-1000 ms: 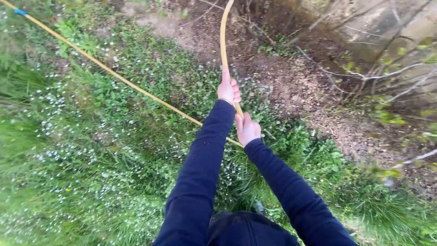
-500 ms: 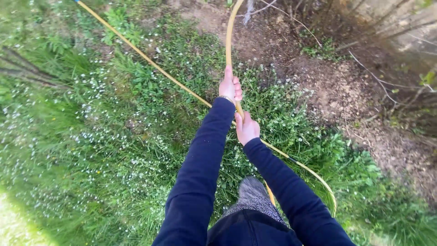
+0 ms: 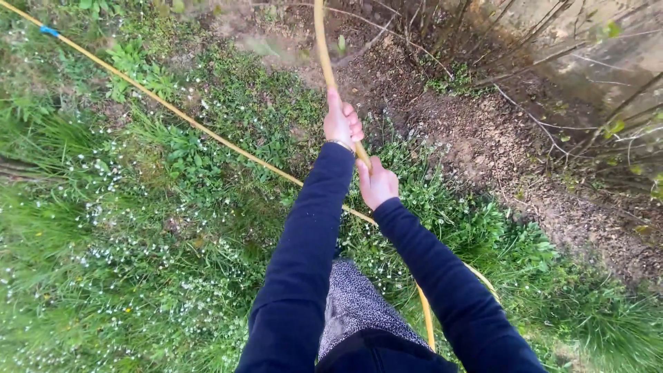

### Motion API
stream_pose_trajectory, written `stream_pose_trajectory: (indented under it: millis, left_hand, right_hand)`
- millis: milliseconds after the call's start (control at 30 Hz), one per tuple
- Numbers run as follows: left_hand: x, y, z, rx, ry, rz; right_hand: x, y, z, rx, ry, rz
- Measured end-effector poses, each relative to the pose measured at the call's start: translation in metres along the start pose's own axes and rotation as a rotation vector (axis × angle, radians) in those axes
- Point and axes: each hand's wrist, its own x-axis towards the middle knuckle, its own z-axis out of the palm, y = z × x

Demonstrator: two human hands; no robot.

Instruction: The person pulls a yellow garden hose by hand across an outdoor grassy area containing saplings and a wire fence.

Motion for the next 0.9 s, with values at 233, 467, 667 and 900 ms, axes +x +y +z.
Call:
stream_pose_trajectory:
  millis: [233,467,667,900]
  left_hand:
    - [0.029,0.013,-0.008,-0.010,0.049,-0.039]
    - [0.106,0.033,-0.005,-0.010,0.061,-0.054]
    - [0.184,0.076,0.027,-0.090,0.091,-0.063]
    - [0.220,0.147,0.054,-0.188,0.095,-0.008]
  right_hand:
    - [0.030,0.005,0.031,0.003,-0.037,-0.036]
    - [0.099,0.000,0.059,-0.015,-0.029,-0.034]
    - [0.183,-0.037,0.038,-0.062,-0.032,-0.010]
    - [0.241,-0.103,-0.004,-0.072,-0.055,-0.057]
